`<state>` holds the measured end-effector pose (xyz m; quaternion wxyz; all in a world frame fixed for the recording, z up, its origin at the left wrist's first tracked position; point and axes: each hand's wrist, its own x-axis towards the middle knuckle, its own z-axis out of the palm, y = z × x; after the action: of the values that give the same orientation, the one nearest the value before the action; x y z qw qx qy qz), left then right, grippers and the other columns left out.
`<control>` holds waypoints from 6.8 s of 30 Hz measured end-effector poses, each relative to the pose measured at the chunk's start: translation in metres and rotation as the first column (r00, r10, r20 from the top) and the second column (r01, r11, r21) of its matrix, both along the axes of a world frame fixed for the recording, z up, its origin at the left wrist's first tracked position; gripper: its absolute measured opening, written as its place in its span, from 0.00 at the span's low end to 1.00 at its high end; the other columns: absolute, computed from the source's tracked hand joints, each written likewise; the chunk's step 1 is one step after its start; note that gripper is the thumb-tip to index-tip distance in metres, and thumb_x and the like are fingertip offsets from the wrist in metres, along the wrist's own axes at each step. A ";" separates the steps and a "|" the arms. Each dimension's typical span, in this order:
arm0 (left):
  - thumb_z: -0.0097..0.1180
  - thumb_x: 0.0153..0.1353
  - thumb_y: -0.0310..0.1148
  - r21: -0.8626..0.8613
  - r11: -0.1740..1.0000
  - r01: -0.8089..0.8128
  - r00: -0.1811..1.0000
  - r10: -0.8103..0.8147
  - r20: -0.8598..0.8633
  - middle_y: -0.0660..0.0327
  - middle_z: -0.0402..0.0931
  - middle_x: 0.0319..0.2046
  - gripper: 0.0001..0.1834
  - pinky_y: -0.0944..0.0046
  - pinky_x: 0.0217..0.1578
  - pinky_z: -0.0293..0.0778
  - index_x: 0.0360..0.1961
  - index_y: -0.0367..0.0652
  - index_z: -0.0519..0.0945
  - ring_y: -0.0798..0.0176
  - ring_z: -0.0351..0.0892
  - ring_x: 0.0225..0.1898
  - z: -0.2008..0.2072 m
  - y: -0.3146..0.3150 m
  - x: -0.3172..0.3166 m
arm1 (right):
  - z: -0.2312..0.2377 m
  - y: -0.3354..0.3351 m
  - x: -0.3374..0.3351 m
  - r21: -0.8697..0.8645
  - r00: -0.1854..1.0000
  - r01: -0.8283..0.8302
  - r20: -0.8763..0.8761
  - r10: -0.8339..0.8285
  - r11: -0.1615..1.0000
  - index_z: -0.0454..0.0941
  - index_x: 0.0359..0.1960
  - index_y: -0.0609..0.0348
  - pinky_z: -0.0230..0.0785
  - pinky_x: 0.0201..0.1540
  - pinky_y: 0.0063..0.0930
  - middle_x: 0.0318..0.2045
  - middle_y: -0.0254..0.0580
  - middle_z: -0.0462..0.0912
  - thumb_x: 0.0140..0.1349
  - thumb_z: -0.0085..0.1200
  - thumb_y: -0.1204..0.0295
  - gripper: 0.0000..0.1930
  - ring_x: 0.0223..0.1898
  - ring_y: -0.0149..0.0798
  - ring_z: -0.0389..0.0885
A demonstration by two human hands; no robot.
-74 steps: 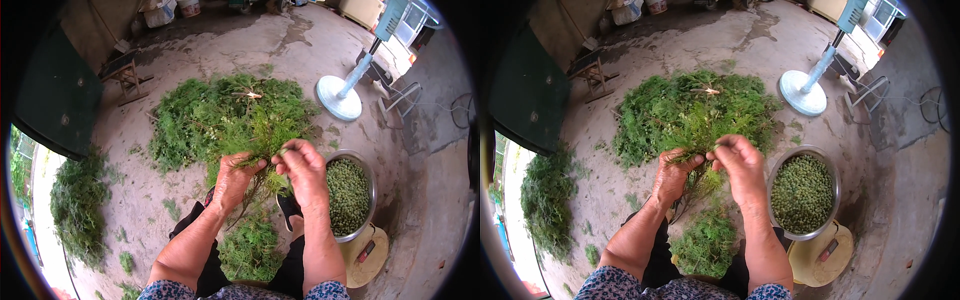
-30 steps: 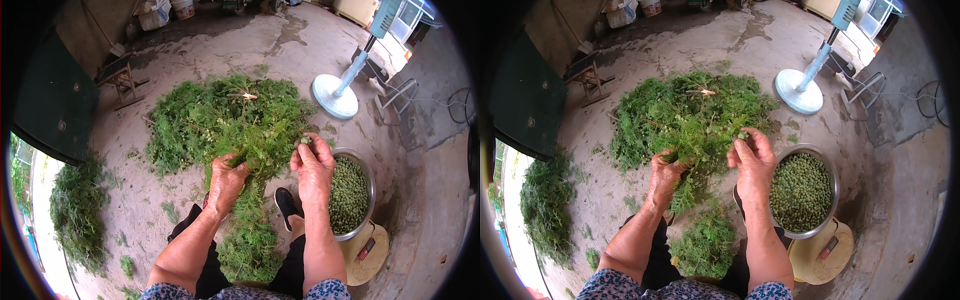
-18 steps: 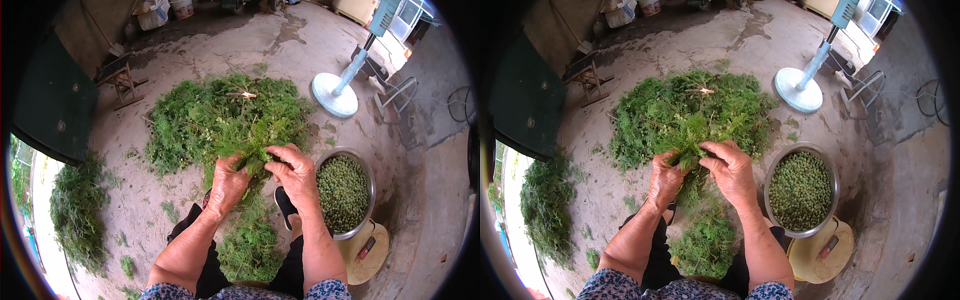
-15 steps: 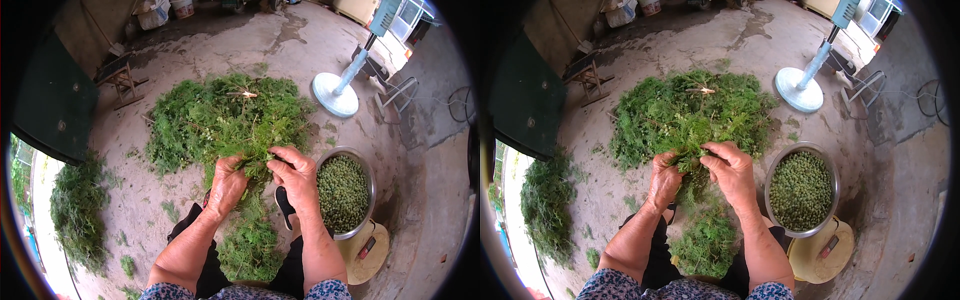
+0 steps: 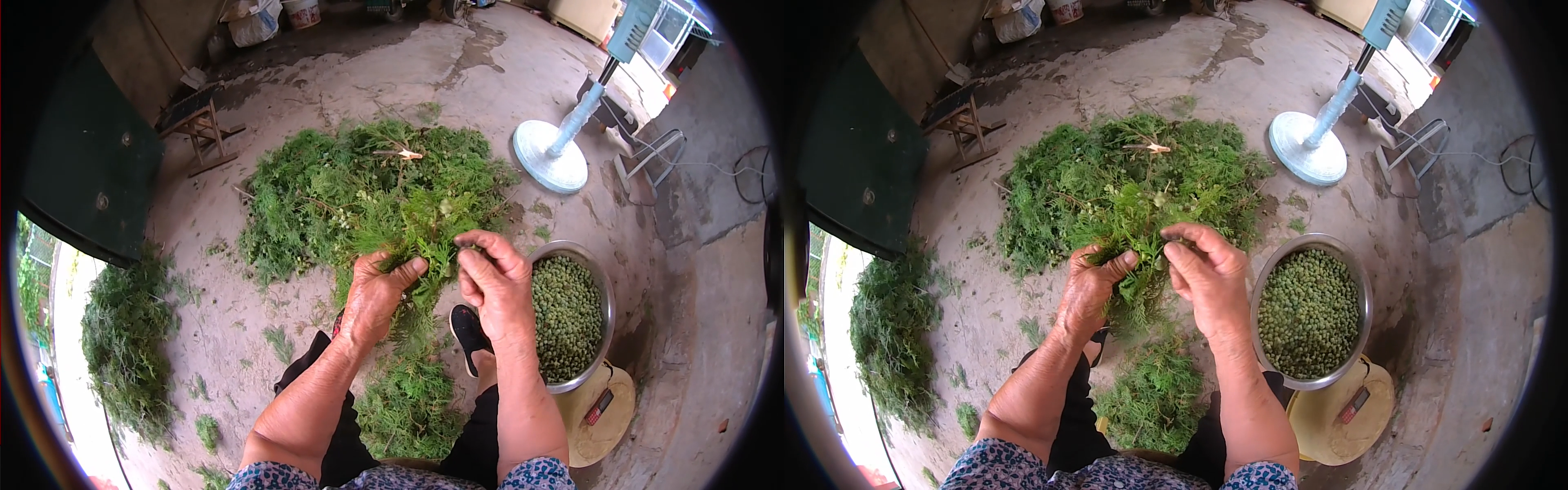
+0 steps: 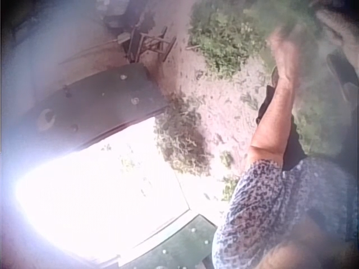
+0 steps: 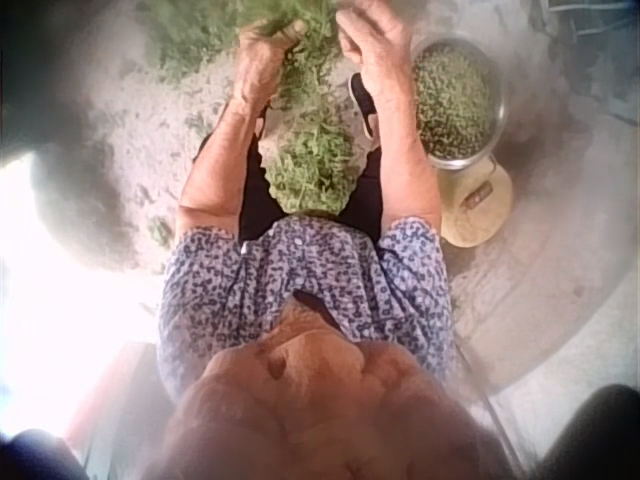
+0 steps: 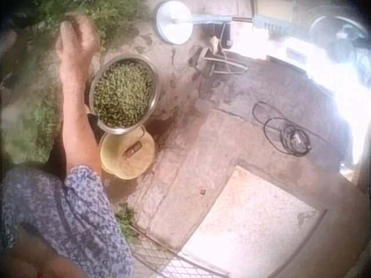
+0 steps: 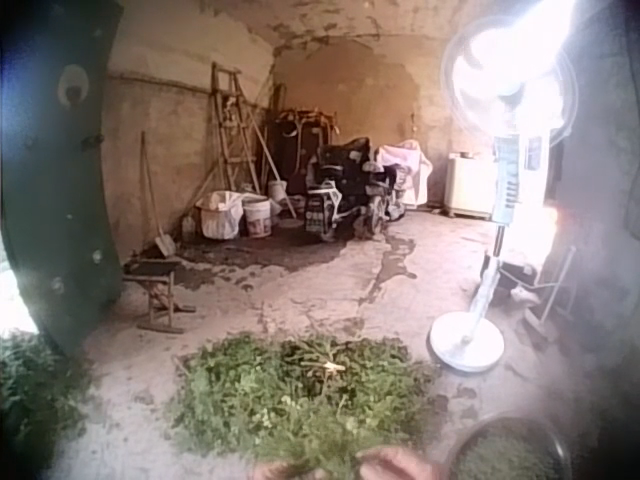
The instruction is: The person picks small green berries from cedar branches by hand and drops them into a large metal bowl. They repeatedly pull berries from the foliage, occasionally setting aside stripped branches and reaching for new ones from a pile on the floor.
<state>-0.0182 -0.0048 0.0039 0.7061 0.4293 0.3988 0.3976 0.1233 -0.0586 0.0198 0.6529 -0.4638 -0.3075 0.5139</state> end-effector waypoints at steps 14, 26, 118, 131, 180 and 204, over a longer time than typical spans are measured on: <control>0.55 0.54 0.23 0.091 0.988 0.124 0.987 -0.113 -0.117 0.67 0.76 0.29 0.06 0.72 0.32 0.69 0.35 0.41 0.77 0.73 0.72 0.30 -0.008 0.002 -0.002 | -0.006 0.004 -0.007 0.029 0.885 -0.017 0.466 0.001 0.999 0.76 0.40 0.60 0.67 0.30 0.19 0.32 0.36 0.74 0.50 0.57 0.79 0.13 0.31 0.27 0.73; 0.53 0.56 0.28 0.252 0.965 0.074 0.964 -0.005 -0.265 0.66 0.74 0.23 0.04 0.70 0.26 0.65 0.31 0.39 0.77 0.73 0.67 0.25 0.004 -0.007 0.000 | -0.017 0.001 -0.022 0.005 0.962 0.202 -0.187 -0.198 0.979 0.76 0.31 0.62 0.57 0.15 0.12 0.19 0.32 0.74 0.53 0.54 0.81 0.04 0.15 0.22 0.66; 0.62 0.51 0.35 0.234 0.887 0.399 0.914 -0.365 -0.176 0.68 0.78 0.34 0.18 0.69 0.38 0.69 0.44 0.41 0.76 0.74 0.71 0.35 0.002 -0.009 -0.007 | 0.005 -0.008 0.024 -0.169 0.982 -0.184 -0.066 0.175 0.968 0.78 0.40 0.51 0.62 0.19 0.10 0.27 0.23 0.74 0.53 0.56 0.54 0.18 0.26 0.18 0.70; 0.62 0.51 0.36 0.055 0.949 0.311 0.939 -0.298 -0.171 0.68 0.78 0.31 0.16 0.70 0.36 0.67 0.40 0.40 0.79 0.74 0.70 0.33 0.009 -0.008 -0.003 | 0.004 -0.009 0.005 -0.192 0.989 0.139 -0.018 -0.146 0.971 0.75 0.32 0.55 0.60 0.21 0.10 0.23 0.22 0.72 0.51 0.60 0.69 0.09 0.23 0.18 0.68; 0.61 0.51 0.32 0.032 0.998 0.054 0.984 -0.048 -0.171 0.67 0.78 0.30 0.12 0.70 0.36 0.68 0.37 0.40 0.79 0.73 0.72 0.31 0.010 -0.013 -0.009 | -0.012 -0.016 0.022 -0.066 0.898 -0.075 -0.437 0.039 0.995 0.71 0.38 0.62 0.57 0.12 0.18 0.27 0.41 0.74 0.54 0.46 0.77 0.09 0.17 0.31 0.69; 0.62 0.46 0.26 -0.015 0.964 0.267 0.963 -0.267 0.027 0.63 0.77 0.37 0.21 0.67 0.40 0.70 0.45 0.42 0.75 0.69 0.75 0.37 0.016 -0.007 -0.014 | -0.008 -0.019 0.014 -0.050 0.864 -0.201 -0.480 0.152 0.978 0.74 0.35 0.59 0.60 0.13 0.14 0.25 0.35 0.77 0.53 0.58 0.70 0.10 0.17 0.25 0.72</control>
<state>-0.0321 -0.0113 0.0198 0.7621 0.4675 0.3321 0.3005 0.1369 -0.0773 0.0118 0.6346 -0.3258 -0.1543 0.6836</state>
